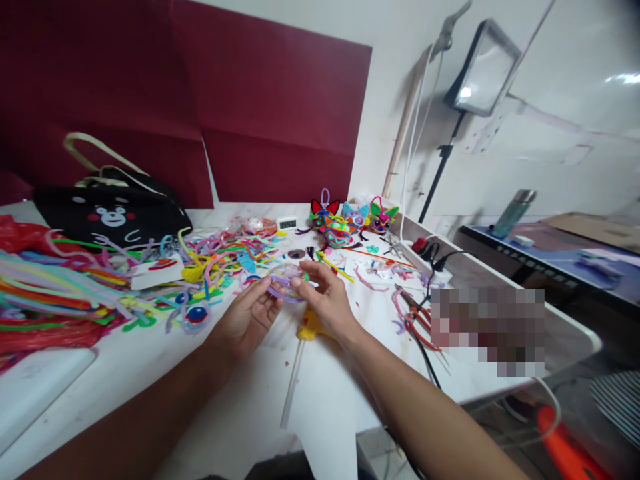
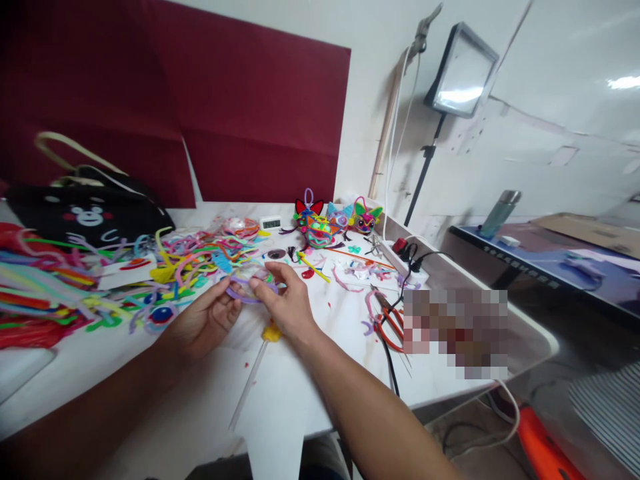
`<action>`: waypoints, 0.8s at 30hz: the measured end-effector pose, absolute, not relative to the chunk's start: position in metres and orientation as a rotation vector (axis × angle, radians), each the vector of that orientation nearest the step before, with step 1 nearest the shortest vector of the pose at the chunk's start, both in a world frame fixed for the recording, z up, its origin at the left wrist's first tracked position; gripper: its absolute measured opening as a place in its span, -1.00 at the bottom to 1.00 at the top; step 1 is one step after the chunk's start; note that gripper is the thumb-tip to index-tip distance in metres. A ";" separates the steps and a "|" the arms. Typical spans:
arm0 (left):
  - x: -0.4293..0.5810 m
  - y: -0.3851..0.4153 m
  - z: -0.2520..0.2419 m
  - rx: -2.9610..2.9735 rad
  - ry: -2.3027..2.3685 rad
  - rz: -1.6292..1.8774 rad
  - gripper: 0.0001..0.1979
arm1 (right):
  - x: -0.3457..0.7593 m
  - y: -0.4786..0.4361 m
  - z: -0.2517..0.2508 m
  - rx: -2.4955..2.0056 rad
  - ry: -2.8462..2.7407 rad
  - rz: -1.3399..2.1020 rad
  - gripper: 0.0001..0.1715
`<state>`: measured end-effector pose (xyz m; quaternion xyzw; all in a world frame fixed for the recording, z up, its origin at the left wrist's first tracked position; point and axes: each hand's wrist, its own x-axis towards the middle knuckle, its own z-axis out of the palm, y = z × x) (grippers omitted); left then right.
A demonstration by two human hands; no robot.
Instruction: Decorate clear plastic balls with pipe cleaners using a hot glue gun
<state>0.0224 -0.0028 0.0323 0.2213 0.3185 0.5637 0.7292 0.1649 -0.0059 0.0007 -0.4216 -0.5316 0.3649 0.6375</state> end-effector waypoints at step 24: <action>0.020 -0.003 0.016 0.770 0.682 1.162 -0.68 | 0.164 -0.006 0.003 -0.996 -1.095 0.873 -0.52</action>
